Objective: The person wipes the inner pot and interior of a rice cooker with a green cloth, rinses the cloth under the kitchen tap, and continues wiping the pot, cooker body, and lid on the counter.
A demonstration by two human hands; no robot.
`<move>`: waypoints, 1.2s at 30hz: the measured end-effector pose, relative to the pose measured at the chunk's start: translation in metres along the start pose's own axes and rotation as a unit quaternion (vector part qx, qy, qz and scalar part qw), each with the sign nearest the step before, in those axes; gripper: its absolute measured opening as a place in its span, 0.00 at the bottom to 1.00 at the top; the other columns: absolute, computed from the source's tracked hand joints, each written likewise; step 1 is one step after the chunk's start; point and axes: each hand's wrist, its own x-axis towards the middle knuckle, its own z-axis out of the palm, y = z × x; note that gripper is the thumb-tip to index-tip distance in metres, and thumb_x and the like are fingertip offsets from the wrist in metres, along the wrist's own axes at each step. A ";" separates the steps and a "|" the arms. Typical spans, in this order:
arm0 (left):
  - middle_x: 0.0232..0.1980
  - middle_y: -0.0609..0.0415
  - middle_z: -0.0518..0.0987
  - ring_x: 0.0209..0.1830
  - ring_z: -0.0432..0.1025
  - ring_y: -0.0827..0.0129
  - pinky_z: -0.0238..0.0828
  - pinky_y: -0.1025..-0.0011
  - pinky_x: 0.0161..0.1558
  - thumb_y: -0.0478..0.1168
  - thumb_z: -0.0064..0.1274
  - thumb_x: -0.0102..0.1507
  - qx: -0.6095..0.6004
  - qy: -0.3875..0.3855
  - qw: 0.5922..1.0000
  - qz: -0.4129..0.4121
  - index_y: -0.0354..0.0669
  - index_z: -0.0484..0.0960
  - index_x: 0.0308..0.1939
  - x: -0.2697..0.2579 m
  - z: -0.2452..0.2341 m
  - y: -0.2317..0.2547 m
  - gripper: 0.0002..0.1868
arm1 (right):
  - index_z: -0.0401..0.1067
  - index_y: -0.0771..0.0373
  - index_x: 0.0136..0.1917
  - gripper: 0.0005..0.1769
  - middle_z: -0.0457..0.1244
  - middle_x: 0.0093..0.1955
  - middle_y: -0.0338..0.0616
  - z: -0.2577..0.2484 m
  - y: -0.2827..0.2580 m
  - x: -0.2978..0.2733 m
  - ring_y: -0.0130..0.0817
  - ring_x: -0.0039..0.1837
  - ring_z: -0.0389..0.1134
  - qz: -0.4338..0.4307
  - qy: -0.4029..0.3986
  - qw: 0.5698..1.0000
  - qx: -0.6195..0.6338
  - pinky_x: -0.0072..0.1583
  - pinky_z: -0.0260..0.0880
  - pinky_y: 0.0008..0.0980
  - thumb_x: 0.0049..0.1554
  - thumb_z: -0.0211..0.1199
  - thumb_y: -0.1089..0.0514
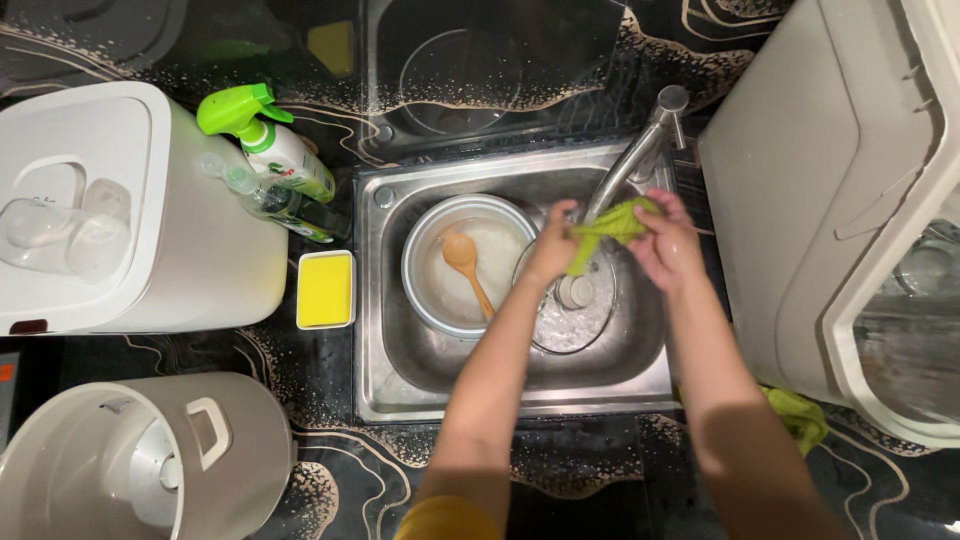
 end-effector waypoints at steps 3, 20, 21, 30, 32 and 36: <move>0.54 0.43 0.78 0.46 0.72 0.59 0.72 0.66 0.46 0.28 0.41 0.64 -0.148 0.034 0.988 -0.035 0.48 0.62 0.72 0.006 -0.006 -0.002 0.31 | 0.68 0.51 0.63 0.22 0.68 0.57 0.42 -0.009 0.014 -0.003 0.34 0.56 0.70 -0.038 0.066 0.963 -0.259 0.55 0.69 0.35 0.57 0.60 0.68; 0.43 0.50 0.78 0.39 0.77 0.60 0.82 0.61 0.40 0.57 0.50 0.69 -0.671 0.080 0.706 -0.211 0.42 0.70 0.56 -0.010 0.031 0.001 0.24 | 0.78 0.63 0.56 0.19 0.70 0.46 0.44 0.062 0.042 -0.039 0.31 0.41 0.71 -0.249 0.014 0.841 -0.479 0.46 0.71 0.31 0.49 0.68 0.62; 0.44 0.51 0.78 0.39 0.77 0.59 0.82 0.61 0.38 0.54 0.49 0.69 -0.657 0.091 0.717 -0.214 0.45 0.69 0.56 -0.009 0.033 -0.001 0.20 | 0.79 0.63 0.52 0.20 0.70 0.50 0.48 0.061 0.040 -0.046 0.38 0.44 0.69 -0.308 0.012 0.777 -0.549 0.49 0.70 0.37 0.44 0.70 0.62; 0.39 0.49 0.76 0.23 0.68 0.71 0.62 0.76 0.20 0.31 0.47 0.66 -0.564 0.078 0.791 -0.222 0.58 0.71 0.56 0.016 0.044 0.007 0.18 | 0.62 0.73 0.66 0.28 0.59 0.60 0.55 0.075 -0.049 -0.053 0.43 0.54 0.63 -0.400 0.182 0.750 -0.495 0.56 0.67 0.39 0.53 0.62 0.69; 0.35 0.50 0.74 0.18 0.62 0.75 0.49 0.76 0.15 0.29 0.45 0.65 -0.519 0.074 0.823 -0.217 0.58 0.70 0.53 0.020 0.045 0.015 0.18 | 0.60 0.75 0.71 0.33 0.59 0.61 0.56 0.087 -0.068 -0.045 0.41 0.53 0.63 -0.404 0.163 0.741 -0.511 0.56 0.67 0.39 0.53 0.61 0.70; 0.25 0.54 0.68 0.13 0.57 0.74 0.45 0.73 0.13 0.55 0.43 0.72 -0.365 0.082 0.892 -0.254 0.44 0.70 0.40 0.016 0.031 0.030 0.18 | 0.66 0.75 0.69 0.29 0.63 0.55 0.56 0.108 -0.082 -0.048 0.42 0.50 0.65 -0.356 0.190 0.724 -0.559 0.50 0.66 0.38 0.53 0.58 0.69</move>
